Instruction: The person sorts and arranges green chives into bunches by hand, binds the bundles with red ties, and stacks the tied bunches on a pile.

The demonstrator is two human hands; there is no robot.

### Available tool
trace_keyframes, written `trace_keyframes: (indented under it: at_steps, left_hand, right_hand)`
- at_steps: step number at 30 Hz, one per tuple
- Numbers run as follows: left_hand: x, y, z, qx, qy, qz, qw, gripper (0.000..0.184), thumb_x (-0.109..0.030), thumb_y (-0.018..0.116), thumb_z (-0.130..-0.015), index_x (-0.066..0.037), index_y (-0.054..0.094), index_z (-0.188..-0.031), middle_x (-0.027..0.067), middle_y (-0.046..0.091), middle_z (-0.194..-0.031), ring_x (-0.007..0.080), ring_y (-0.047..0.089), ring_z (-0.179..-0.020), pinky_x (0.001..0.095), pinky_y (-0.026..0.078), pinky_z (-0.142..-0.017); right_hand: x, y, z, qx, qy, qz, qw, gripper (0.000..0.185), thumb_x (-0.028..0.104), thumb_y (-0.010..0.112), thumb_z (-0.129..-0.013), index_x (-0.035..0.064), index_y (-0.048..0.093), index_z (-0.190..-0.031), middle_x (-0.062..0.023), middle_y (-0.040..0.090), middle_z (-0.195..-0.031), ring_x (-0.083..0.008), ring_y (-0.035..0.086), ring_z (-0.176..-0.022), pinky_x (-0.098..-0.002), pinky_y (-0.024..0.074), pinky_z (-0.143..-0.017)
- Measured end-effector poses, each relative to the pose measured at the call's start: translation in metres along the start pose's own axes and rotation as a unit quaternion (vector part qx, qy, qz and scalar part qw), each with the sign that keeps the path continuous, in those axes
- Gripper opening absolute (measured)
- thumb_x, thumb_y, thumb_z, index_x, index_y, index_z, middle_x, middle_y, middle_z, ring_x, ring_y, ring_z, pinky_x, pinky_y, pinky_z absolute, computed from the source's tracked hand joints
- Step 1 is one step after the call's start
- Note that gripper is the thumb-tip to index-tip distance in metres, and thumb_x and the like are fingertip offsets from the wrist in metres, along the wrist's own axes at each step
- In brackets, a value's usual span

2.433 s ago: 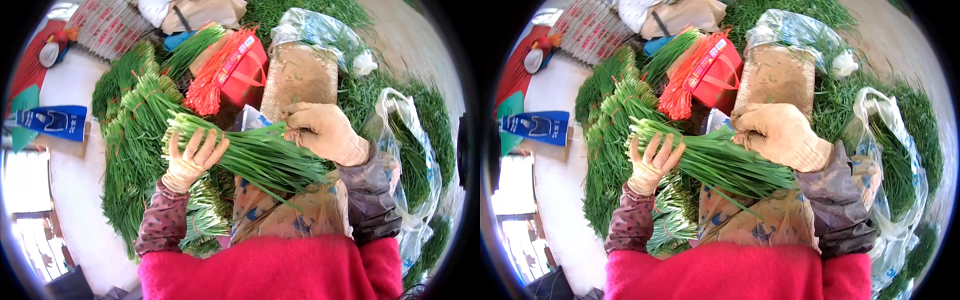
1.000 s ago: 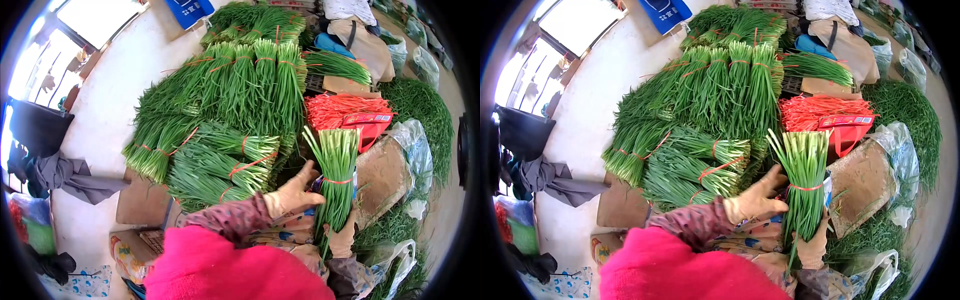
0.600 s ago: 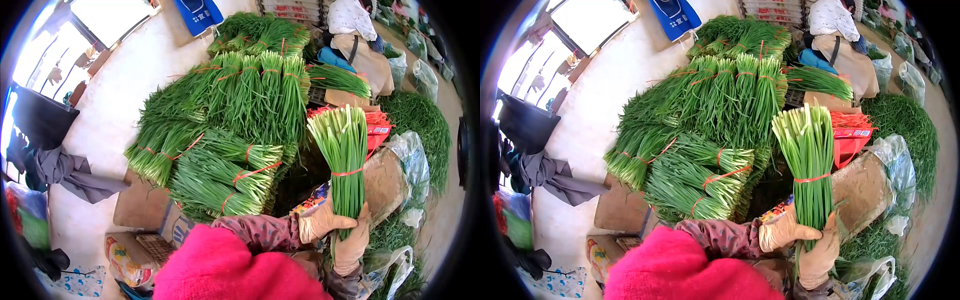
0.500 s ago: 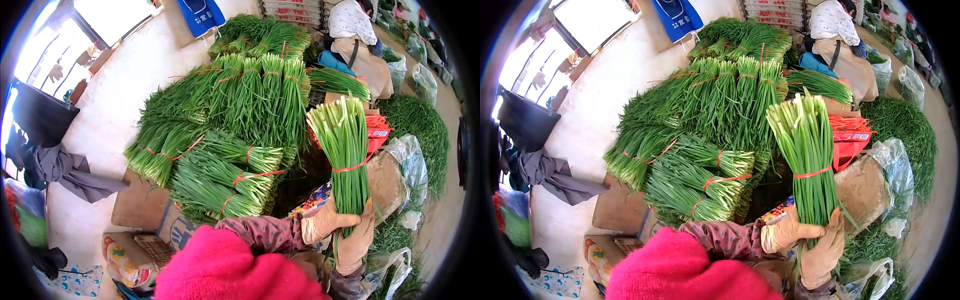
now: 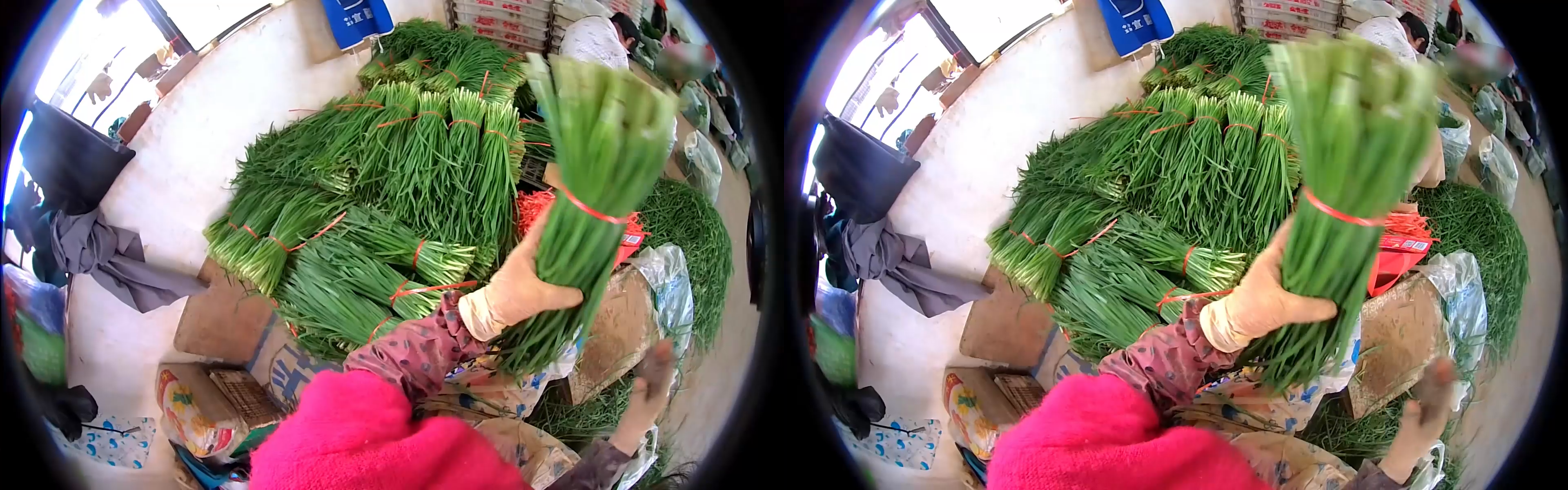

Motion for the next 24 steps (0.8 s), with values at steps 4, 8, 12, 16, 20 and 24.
trace_keyframes:
  at_steps: [4,8,12,16,20,24]
  left_hand:
    - [0.01,0.052,0.0,0.146,-0.019,0.034,0.988,0.11,0.008,0.075,-0.064,-0.008,0.011,-0.152,0.0035,0.04,-0.142,0.0131,0.04,-0.128,0.0321,0.031,-0.109]
    - [0.012,0.046,0.014,0.118,0.008,-0.094,0.988,0.116,-0.005,0.083,-0.064,-0.004,0.006,-0.152,0.0076,0.032,-0.148,0.0148,0.032,-0.134,0.0323,0.025,-0.112]
    - [0.02,0.026,0.041,0.134,0.074,-0.158,0.976,0.127,-0.017,0.089,-0.057,-0.002,0.004,-0.151,0.0128,0.039,-0.142,0.0193,0.035,-0.132,0.0331,0.028,-0.11]
    - [0.041,0.004,0.043,0.114,-0.054,-0.075,0.989,0.138,-0.018,0.095,-0.051,-0.006,0.001,-0.152,0.0075,0.032,-0.147,0.0142,0.03,-0.133,0.0339,0.025,-0.112]
    - [-0.012,-0.03,0.032,0.018,0.082,-0.031,0.996,0.149,-0.014,0.094,-0.049,-0.01,-0.015,-0.15,0.0135,0.03,-0.147,0.0217,0.031,-0.135,0.0333,0.023,-0.113]
    - [-0.012,-0.04,0.041,-0.05,-0.002,0.022,0.999,0.134,0.003,0.087,-0.053,-0.013,-0.002,-0.152,0.0079,0.041,-0.139,0.0173,0.05,-0.115,0.0325,0.042,-0.098]
  right_hand:
    - [0.063,0.14,0.014,0.175,-0.006,-0.169,0.97,0.139,0.032,0.094,-0.046,0.0028,0.006,-0.15,-0.0155,0.031,-0.148,-0.0275,0.03,-0.137,-0.0384,0.0264,-0.111]
    - [0.007,0.164,0.048,0.211,0.041,0.113,0.97,0.099,0.015,0.086,-0.061,-0.0034,0.031,-0.141,-0.0174,0.045,-0.138,-0.0269,0.046,-0.124,-0.0391,0.0342,-0.107]
    - [0.042,0.172,0.038,0.156,-0.128,0.166,0.965,0.069,0.008,0.078,-0.07,-0.0008,0.046,-0.13,-0.0148,0.06,-0.119,-0.0281,0.06,-0.103,-0.0373,0.0472,-0.091]
    - [0.052,0.184,0.033,0.172,-0.114,0.177,0.962,0.061,0.017,0.077,-0.075,-0.001,0.049,-0.127,-0.0136,0.061,-0.119,-0.0254,0.06,-0.103,-0.0363,0.0474,-0.09]
    - [0.027,0.198,0.04,0.262,0.063,0.077,0.96,0.067,0.006,0.078,-0.072,-0.0027,0.045,-0.129,-0.0136,0.062,-0.115,-0.0216,0.061,-0.097,-0.0341,0.0487,-0.085]
    - [0.042,0.223,0.041,0.268,-0.075,0.199,0.94,0.07,0.0,0.072,-0.069,-0.0012,0.044,-0.133,-0.0202,0.061,-0.116,-0.0318,0.062,-0.101,-0.0397,0.0496,-0.085]
Point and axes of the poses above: each hand's wrist, its own z-axis away from the middle knuckle, its own y-axis out of the palm, x = y × z, the point moved 10 cm from there along -z, towards the middle knuckle
